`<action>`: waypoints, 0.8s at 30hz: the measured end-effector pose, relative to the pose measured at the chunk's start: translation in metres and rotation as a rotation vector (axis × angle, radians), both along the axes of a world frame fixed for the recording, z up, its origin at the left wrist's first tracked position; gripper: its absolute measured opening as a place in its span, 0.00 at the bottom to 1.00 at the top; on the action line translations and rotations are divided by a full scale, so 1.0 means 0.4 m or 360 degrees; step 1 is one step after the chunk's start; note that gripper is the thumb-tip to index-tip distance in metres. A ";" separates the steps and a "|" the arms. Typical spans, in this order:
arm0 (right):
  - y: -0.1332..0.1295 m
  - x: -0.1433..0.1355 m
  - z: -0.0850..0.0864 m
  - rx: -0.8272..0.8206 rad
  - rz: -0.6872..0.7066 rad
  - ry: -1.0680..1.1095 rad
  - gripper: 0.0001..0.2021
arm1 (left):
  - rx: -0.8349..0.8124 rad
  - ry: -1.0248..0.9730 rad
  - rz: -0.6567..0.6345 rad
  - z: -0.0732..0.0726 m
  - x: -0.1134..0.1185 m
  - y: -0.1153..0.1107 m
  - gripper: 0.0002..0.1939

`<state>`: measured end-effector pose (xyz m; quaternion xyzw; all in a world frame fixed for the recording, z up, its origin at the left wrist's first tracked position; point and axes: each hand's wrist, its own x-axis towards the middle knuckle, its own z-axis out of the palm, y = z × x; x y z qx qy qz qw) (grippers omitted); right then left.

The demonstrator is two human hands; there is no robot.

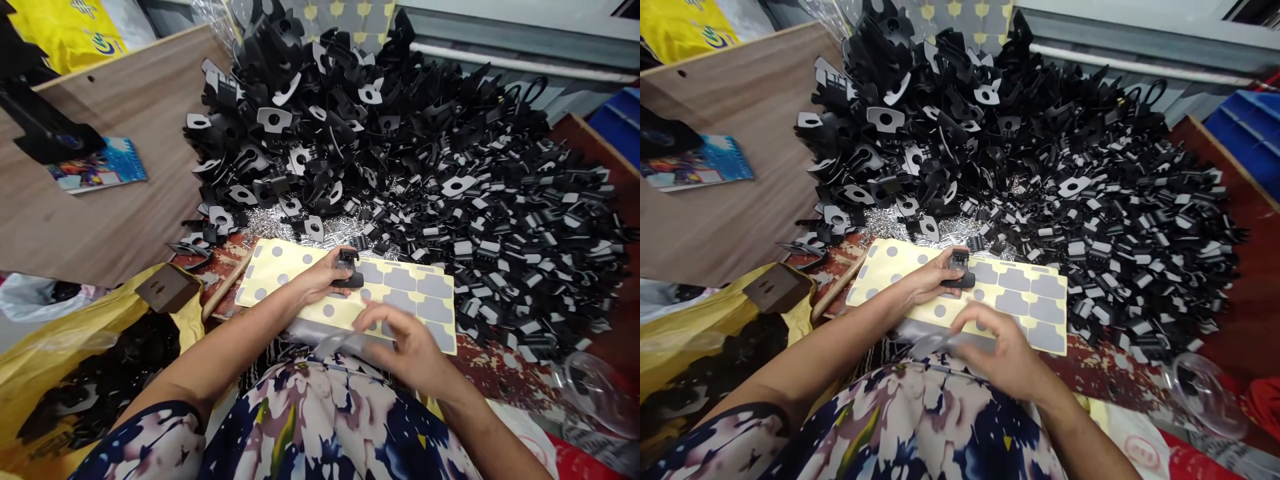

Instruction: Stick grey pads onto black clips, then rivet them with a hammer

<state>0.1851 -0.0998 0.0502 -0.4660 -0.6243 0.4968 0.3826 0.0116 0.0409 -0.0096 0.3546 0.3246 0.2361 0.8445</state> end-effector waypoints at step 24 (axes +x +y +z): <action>0.112 0.009 -0.145 0.0275 -0.0841 -0.0083 0.05 | -0.0288 -0.0445 0.0174 0.051 -0.005 -0.079 0.17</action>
